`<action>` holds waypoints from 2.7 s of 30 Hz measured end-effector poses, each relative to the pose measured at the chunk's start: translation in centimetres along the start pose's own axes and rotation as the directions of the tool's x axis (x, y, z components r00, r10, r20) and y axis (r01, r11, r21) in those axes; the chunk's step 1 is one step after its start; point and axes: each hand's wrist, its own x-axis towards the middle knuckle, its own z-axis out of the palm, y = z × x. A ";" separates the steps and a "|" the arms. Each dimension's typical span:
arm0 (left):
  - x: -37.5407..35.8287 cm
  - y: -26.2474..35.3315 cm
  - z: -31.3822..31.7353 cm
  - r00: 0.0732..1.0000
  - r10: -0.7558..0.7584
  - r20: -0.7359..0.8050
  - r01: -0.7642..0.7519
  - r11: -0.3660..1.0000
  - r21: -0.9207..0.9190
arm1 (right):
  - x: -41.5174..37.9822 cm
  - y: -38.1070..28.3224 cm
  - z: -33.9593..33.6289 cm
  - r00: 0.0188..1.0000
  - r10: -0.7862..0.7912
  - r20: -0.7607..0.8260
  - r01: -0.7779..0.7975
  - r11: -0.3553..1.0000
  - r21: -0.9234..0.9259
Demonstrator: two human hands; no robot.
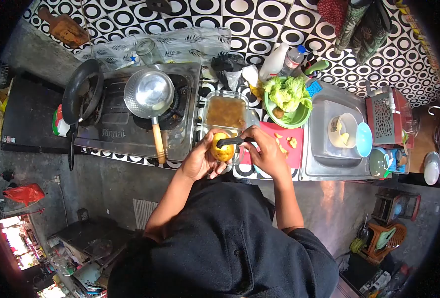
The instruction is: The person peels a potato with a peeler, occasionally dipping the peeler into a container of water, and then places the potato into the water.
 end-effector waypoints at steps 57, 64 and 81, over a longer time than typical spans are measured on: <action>-1.2 2.9 -6.7 0.842 -0.479 0.250 0.534 0.804 -0.260 | 2.0 -2.8 5.2 1.000 0.024 0.009 -0.023 0.999 -0.039; -0.9 1.3 -4.8 0.859 -0.483 0.171 0.513 0.812 -0.280 | 0.3 -1.2 3.7 0.999 0.041 0.006 -0.041 0.999 -0.007; 1.1 -3.6 -3.5 0.887 -0.435 0.158 0.462 0.824 -0.327 | -2.1 2.3 0.4 0.992 0.039 0.120 -0.039 0.999 -0.006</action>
